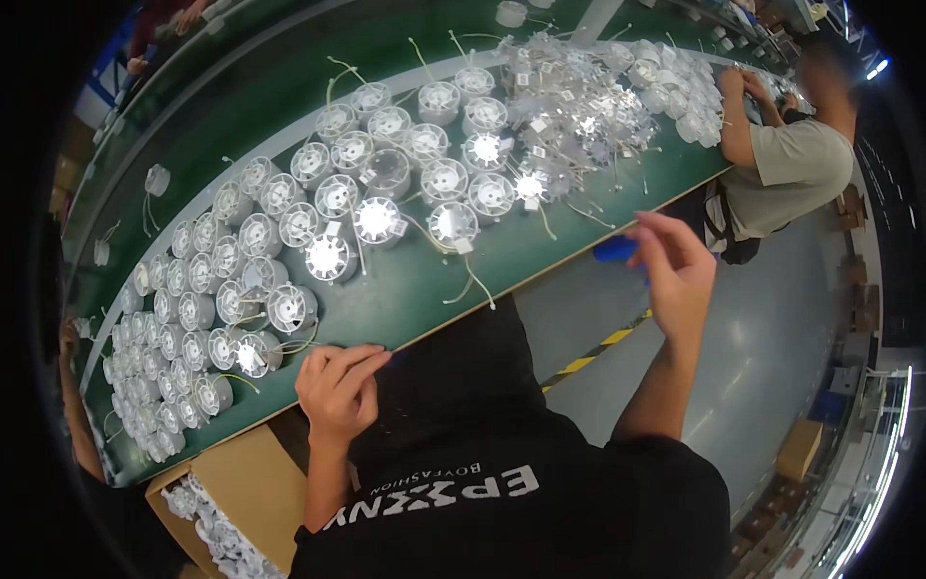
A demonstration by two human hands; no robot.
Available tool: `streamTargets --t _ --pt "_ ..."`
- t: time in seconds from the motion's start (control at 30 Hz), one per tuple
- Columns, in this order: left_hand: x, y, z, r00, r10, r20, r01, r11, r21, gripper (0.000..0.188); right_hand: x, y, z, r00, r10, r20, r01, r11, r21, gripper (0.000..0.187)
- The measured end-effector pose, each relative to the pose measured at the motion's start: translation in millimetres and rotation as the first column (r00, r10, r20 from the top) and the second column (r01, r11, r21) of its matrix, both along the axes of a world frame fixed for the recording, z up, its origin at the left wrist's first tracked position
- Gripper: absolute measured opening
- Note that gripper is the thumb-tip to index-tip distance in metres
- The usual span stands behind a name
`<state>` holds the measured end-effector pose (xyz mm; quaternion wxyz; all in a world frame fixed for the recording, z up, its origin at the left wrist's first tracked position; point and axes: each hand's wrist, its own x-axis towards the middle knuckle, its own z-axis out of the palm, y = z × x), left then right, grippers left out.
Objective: Manually assembling and connecting strings of circular LED modules on a production workbench.
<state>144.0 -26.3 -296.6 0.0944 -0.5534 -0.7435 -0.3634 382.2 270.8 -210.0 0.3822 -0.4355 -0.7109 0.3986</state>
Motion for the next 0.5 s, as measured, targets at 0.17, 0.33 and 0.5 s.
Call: streamTargets --t 0.17,0.33,0.5 --pt "7.5 -7.9 2.3 1.000 -0.012 0.021 0.012 1.000 -0.006 0.033 -51.9 10.2 -29.1 0.940 0.194 0.279 -0.252 0.948 0.193 0.029" --pt "8.0 -12.7 -0.9 0.999 0.033 0.037 -0.034 0.999 0.019 0.034 -59.8 37.1 -64.4 0.881 0.163 0.443 -0.391 0.778 0.492 0.028" --pt "10.9 -16.1 -2.7 0.998 0.041 0.056 -0.042 0.999 0.016 0.035 -59.1 45.6 -51.8 0.911 0.021 0.411 -0.302 0.713 0.632 0.033"
